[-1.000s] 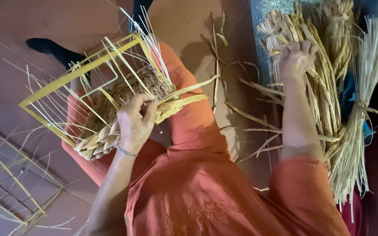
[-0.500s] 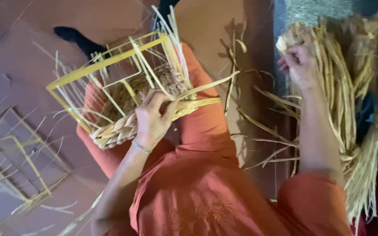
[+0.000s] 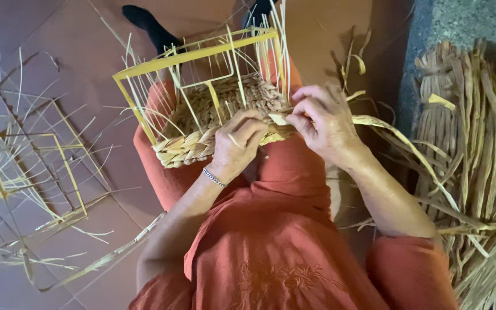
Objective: The person weaves a basket by hand, interlacing dried palm strips through a yellow metal frame. They repeatedly pull and tuck the strips to build up the basket walls, occasionally adjusting the frame and trimming excess material with scissors.
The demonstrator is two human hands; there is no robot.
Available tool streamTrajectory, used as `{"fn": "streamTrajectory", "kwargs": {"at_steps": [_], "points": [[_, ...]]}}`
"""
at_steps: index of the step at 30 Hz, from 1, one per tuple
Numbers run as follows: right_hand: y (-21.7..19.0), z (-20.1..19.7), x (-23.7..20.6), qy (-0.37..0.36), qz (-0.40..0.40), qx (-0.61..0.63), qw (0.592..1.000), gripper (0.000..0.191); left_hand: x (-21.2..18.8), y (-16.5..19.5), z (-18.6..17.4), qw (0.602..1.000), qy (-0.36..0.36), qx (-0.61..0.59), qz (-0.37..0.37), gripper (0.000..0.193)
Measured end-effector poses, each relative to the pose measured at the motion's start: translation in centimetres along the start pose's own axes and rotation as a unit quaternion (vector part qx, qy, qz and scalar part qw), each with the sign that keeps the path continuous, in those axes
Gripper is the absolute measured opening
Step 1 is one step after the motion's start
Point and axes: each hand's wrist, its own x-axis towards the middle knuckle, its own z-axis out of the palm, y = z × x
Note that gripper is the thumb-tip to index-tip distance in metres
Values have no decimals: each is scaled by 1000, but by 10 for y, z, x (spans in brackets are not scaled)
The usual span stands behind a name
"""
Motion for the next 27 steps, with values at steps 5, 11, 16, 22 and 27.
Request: {"fn": "streamTrajectory", "kwargs": {"at_steps": [5,11,16,22,27], "points": [[5,11,-1,-98,96,113,984,17,-2,2,-1,999,-8,14,28,15],[15,22,-3,-121,83,60,987,23,-2,0,-2,997,-11,40,71,14],[14,29,-5,-124,89,59,987,26,-2,-5,2,996,-5,41,81,9],[17,28,-9,-172,189,161,953,20,9,-17,21,997,-41,54,-45,13],[35,8,-21,-27,62,66,996,16,22,-23,28,979,-118,77,-146,22]]}}
